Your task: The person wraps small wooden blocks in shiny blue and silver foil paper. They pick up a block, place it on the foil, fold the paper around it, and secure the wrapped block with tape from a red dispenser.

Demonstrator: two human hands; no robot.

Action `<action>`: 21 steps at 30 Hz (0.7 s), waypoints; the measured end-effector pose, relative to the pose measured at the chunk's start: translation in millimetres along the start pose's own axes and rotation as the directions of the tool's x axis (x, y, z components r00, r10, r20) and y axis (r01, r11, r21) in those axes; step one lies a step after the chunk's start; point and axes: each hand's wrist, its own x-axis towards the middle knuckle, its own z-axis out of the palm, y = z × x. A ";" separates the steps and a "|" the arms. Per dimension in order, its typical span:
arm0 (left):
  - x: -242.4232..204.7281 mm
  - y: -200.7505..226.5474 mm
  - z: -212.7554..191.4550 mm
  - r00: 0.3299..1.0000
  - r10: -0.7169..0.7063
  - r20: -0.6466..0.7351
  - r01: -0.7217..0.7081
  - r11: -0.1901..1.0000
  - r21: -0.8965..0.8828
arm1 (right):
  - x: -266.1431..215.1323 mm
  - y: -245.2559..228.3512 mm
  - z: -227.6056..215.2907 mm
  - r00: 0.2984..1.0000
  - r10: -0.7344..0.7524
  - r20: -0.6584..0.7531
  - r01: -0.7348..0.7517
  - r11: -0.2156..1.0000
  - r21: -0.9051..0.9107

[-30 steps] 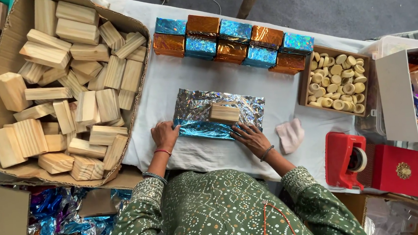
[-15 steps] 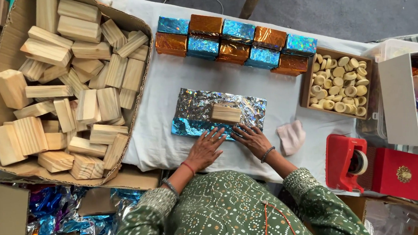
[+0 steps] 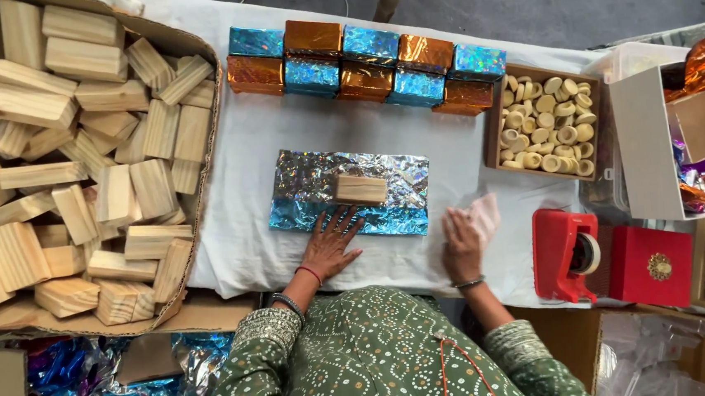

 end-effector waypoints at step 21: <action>-20.6 -24.5 24.7 0.945 -0.221 -0.242 0.182 0.968 -0.174 | 59.4 -131.1 13.6 0.881 -0.242 0.406 0.211 0.970 0.119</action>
